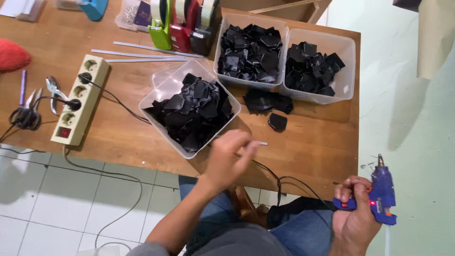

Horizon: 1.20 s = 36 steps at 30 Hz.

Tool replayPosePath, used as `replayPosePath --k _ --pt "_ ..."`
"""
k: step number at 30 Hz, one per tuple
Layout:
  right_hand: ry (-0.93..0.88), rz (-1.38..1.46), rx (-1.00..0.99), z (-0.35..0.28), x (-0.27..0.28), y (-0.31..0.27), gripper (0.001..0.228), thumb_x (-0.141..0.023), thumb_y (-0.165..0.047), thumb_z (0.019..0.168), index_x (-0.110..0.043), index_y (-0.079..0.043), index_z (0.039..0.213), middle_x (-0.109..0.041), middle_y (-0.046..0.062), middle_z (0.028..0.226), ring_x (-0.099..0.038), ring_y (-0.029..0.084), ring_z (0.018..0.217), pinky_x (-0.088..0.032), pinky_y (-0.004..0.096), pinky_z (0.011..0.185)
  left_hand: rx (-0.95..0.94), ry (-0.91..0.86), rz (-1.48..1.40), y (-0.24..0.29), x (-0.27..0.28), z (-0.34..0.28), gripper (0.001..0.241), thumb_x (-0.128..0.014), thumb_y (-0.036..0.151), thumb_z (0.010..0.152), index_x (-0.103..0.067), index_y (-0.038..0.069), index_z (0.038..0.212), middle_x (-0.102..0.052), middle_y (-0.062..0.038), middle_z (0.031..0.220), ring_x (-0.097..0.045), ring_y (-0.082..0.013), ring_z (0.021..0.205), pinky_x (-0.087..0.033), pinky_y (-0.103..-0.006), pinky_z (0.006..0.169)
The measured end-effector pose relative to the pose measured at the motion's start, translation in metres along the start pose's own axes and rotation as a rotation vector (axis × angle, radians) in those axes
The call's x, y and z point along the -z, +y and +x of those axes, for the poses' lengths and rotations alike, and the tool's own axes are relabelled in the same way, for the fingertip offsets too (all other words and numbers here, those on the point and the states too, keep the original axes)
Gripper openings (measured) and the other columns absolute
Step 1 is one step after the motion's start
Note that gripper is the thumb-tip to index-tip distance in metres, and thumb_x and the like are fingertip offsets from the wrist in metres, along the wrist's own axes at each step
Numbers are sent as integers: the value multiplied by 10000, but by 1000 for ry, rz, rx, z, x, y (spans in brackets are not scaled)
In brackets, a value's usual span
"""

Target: The person sits at a wooden table and uses a hot glue gun to apply glue to small black material pieces. They pick up pieces from plastic bins, apply glue, and place them on the table, repeating the process.

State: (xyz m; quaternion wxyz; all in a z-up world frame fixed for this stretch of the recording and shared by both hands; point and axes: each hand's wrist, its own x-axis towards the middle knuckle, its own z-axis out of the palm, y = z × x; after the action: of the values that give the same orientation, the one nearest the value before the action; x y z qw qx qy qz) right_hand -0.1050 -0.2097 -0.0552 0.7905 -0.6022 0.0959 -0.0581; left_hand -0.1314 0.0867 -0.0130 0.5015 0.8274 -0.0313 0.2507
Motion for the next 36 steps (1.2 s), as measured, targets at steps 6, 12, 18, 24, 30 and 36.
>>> replayPosePath --k 6,12,18,24,30,36 --pt "-110 93 52 0 8 13 104 -581 -129 1011 -625 -46 966 -609 132 945 -473 133 605 -436 292 654 105 39 59 16 33 -27 181 -497 115 995 -620 68 871 -623 -53 787 -583 -212 721 -432 -323 699" --pt "-137 86 14 2 9 8 144 -658 -268 1007 -658 -128 1040 -648 68 934 -577 140 723 -509 283 663 -39 -76 33 -6 -16 -20 154 -545 114 1004 -641 14 937 -677 -107 895 -595 -259 826 -442 -364 762" --pt "-118 134 -7 9 24 26 222 -673 -288 978 -620 -74 1008 -604 119 885 -529 163 627 -483 306 653 -114 -148 481 -104 -90 34 422 -529 50 929 -549 29 1350 -515 -169 1389 -464 -393 1156 -434 -497 1027" --pt "-103 133 -21 8 32 19 164 -626 -225 1017 -630 -66 982 -602 116 867 -533 170 611 -479 308 647 -46 -38 686 -176 -117 43 198 -676 296 833 -648 147 959 -538 -104 992 -523 -338 913 -413 -539 703" --pt "-124 185 -69 9 35 32 91 -631 -146 978 -629 -55 968 -586 137 840 -513 162 616 -465 271 618 -11 28 398 -154 -97 26 155 -648 -27 721 -561 37 831 -568 -190 909 -552 -420 852 -417 -513 767" --pt "-117 148 -127 8 28 49 104 -662 -155 968 -647 -52 958 -611 126 811 -533 177 587 -476 257 563 -56 82 297 -78 -77 8 106 -598 25 950 -701 12 932 -406 -143 876 -439 -345 870 -385 -442 785"
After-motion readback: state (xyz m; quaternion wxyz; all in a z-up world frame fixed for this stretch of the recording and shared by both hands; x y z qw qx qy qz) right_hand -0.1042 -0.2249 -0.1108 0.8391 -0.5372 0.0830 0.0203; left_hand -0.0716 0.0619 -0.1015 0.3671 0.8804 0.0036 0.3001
